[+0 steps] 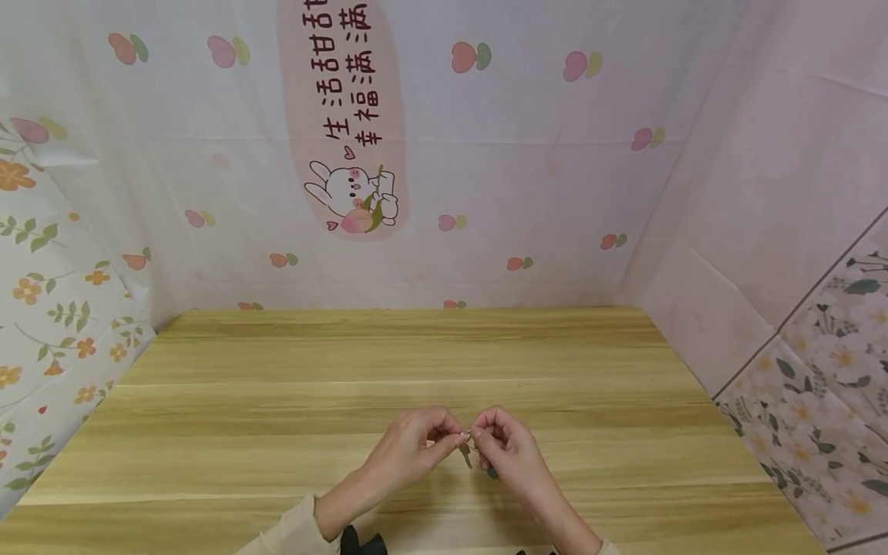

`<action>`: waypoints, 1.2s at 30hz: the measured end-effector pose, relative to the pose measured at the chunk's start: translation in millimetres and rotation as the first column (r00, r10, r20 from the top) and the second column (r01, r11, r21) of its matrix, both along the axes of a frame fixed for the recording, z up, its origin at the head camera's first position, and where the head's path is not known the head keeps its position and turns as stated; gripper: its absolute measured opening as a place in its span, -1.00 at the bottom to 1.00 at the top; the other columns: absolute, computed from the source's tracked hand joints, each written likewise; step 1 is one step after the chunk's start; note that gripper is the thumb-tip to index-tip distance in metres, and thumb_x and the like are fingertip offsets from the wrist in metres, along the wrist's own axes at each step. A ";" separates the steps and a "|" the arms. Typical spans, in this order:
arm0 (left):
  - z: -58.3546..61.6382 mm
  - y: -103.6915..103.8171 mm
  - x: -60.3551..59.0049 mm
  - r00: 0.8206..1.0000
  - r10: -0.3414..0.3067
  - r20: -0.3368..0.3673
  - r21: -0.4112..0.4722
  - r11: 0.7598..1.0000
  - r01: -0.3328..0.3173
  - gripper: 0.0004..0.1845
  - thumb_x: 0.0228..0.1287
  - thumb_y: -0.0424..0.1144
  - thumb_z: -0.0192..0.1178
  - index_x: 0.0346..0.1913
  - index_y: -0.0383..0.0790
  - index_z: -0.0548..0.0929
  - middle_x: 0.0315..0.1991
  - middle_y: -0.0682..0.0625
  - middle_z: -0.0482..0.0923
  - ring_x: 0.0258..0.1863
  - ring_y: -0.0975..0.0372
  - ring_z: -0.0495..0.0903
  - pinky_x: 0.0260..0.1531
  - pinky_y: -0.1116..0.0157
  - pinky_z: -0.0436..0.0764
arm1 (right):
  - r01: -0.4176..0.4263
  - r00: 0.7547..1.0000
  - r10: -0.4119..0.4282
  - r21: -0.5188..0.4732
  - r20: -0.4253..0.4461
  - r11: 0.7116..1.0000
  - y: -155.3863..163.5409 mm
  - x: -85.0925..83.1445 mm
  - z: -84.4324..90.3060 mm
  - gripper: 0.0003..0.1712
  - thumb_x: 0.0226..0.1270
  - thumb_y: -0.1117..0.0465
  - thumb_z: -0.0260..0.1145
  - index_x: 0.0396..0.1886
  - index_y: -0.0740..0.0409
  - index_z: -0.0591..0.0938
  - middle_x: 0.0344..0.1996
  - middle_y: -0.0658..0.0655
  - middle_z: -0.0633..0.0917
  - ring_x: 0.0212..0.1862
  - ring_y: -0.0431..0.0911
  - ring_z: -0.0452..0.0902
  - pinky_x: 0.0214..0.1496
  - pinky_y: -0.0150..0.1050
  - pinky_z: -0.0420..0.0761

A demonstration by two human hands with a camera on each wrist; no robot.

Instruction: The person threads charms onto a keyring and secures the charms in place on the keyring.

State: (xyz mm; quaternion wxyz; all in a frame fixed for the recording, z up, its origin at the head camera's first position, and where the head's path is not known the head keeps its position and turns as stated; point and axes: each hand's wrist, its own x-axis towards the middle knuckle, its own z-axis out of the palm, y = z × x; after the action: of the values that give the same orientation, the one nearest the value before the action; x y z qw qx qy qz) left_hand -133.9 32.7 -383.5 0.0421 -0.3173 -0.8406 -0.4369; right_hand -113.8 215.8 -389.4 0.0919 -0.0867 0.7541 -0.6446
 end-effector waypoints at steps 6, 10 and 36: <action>0.1 -0.3 0.4 1.000 0.001 -0.003 0.011 1.000 -0.001 -0.94 0.23 -0.29 0.24 -0.38 -0.17 0.65 -0.48 0.14 0.61 -0.54 0.57 0.41 -0.49 0.57 0.41 | 0.001 0.999 -0.001 -0.002 -0.045 1.000 -0.2 0.0 0.2 -0.71 0.43 0.22 0.11 -0.19 0.43 0.37 -0.57 -0.03 0.43 -0.56 -0.27 0.33 -0.58 -0.43 0.32; 0.0 -0.6 0.8 1.000 -0.002 -0.027 0.028 1.000 0.003 -0.95 0.21 -0.28 0.25 -0.38 -0.17 0.64 -0.46 0.12 0.61 -0.51 0.56 0.43 -0.49 0.58 0.42 | 0.010 1.000 -0.010 -0.010 -0.017 1.000 0.3 -0.2 0.7 -0.71 0.43 0.19 0.10 -0.20 0.40 0.39 -0.55 -0.02 0.45 -0.55 -0.26 0.33 -0.55 -0.42 0.34; -4.7 -2.6 0.7 0.998 -0.032 -0.056 0.045 0.998 0.035 -0.89 0.24 -0.22 0.23 -0.41 -0.16 0.61 -0.50 0.12 0.58 -0.53 0.55 0.41 -0.51 0.60 0.43 | 0.077 0.993 -0.072 0.052 -0.096 0.996 -4.2 3.5 -0.5 -0.75 0.41 0.23 0.13 -0.24 0.41 0.45 -0.55 -0.04 0.46 -0.54 -0.28 0.34 -0.55 -0.39 0.39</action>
State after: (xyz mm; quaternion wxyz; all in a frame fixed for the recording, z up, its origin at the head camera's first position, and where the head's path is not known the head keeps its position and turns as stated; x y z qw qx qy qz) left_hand -133.1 30.1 -388.2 0.0654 -0.3424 -0.8233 -0.4479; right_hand -110.3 211.6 -389.9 0.0345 -0.0862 0.7780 -0.6213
